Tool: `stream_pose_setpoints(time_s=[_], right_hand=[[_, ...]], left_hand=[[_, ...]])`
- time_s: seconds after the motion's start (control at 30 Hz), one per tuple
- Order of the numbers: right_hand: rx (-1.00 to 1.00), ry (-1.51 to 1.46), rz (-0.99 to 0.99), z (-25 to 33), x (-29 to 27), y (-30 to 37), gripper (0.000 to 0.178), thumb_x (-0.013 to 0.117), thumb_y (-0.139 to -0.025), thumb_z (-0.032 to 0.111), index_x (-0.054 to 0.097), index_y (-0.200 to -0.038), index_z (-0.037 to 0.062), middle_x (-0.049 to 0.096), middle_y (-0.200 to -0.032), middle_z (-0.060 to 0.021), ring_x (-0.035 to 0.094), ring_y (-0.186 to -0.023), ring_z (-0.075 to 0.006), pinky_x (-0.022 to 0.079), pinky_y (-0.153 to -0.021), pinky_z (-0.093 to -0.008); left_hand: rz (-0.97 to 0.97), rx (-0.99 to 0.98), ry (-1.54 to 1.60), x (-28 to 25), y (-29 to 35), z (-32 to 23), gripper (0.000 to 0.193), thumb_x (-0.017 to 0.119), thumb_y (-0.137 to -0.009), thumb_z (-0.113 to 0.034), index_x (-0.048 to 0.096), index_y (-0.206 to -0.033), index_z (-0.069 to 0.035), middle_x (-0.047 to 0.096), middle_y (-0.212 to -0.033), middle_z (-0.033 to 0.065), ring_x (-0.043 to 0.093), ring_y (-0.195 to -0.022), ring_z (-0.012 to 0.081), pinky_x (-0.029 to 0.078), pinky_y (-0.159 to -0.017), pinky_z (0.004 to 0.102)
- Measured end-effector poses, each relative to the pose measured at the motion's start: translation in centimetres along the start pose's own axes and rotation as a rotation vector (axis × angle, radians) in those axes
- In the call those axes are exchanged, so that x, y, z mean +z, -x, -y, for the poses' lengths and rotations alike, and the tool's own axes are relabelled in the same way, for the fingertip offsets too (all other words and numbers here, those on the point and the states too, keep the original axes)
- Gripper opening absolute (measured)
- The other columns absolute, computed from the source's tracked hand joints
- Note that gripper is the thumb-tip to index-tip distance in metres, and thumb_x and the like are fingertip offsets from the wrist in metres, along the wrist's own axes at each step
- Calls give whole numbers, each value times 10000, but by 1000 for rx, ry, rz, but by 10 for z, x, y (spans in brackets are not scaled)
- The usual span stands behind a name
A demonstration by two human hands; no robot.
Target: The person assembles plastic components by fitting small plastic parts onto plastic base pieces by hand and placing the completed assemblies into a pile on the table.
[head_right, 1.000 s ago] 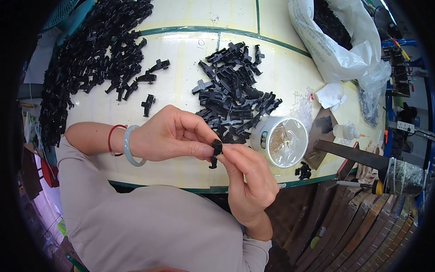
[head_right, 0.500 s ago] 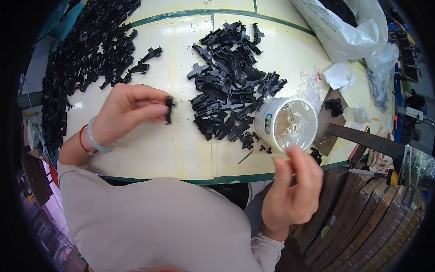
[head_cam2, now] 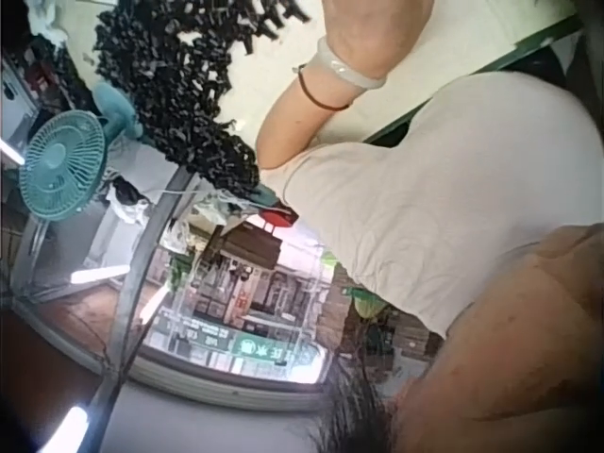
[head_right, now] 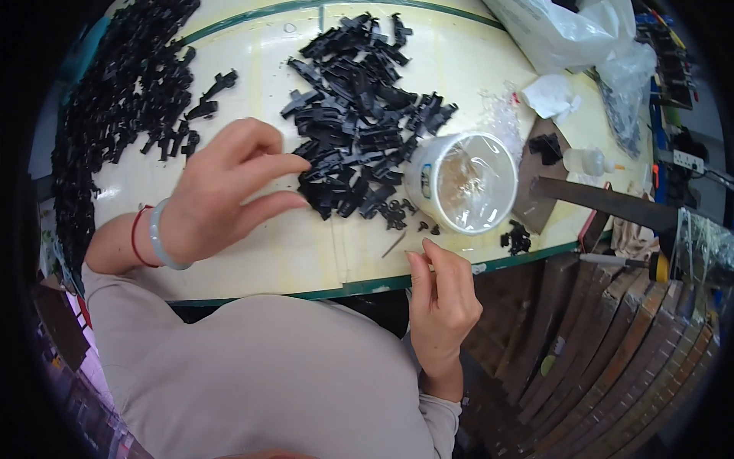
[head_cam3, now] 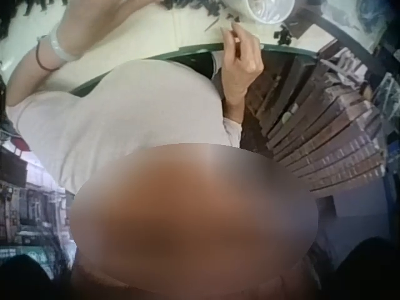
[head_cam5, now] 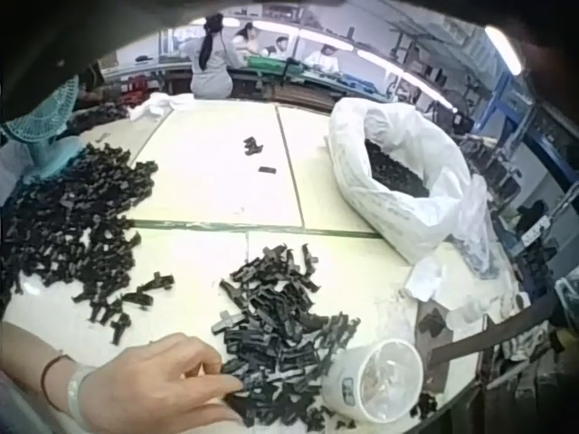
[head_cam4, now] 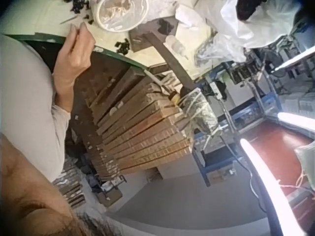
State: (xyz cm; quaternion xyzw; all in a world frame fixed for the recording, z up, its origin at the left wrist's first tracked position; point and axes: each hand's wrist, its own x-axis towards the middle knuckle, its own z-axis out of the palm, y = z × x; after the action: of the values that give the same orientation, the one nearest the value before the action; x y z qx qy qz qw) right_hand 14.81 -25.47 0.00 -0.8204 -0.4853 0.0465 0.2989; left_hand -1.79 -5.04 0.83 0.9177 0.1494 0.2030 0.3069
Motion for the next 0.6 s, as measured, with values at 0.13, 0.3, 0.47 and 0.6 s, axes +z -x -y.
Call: stream_pose_setpoints(time_s=[0.13,0.3,0.47,0.6], right_hand=[[52,-9,-52,-4,10,9,211,723,-741,-9,659,-942,2,608,-856,-117,617,-654,-231,502,-558,-307],[-140,-10,-155,-4,33,2,232,749,-715,8,666,-932,10,580,-857,-87,597,-606,-194,480,-517,-289],[-223,40,-149,-12,40,-1,220,741,-713,-20,655,-914,5,569,-850,-92,580,-579,-180,463,-497,-287],[-187,-67,-188,-9,34,0,214,705,-728,-67,631,-917,-1,590,-890,-119,602,-615,-192,494,-547,-272]], left_hand=[[46,48,3,24,-13,4,294,780,-606,-33,619,-852,-29,492,-842,77,500,-730,232,435,-608,311],[97,33,34,24,-17,0,240,761,-607,10,625,-800,-32,499,-826,73,507,-730,226,437,-599,302],[-12,148,116,20,-16,-2,215,705,-663,67,625,-839,-26,582,-903,90,575,-758,225,480,-616,282],[140,-21,418,15,-5,-9,140,682,-759,29,623,-880,-11,629,-914,123,613,-739,215,503,-624,262]])
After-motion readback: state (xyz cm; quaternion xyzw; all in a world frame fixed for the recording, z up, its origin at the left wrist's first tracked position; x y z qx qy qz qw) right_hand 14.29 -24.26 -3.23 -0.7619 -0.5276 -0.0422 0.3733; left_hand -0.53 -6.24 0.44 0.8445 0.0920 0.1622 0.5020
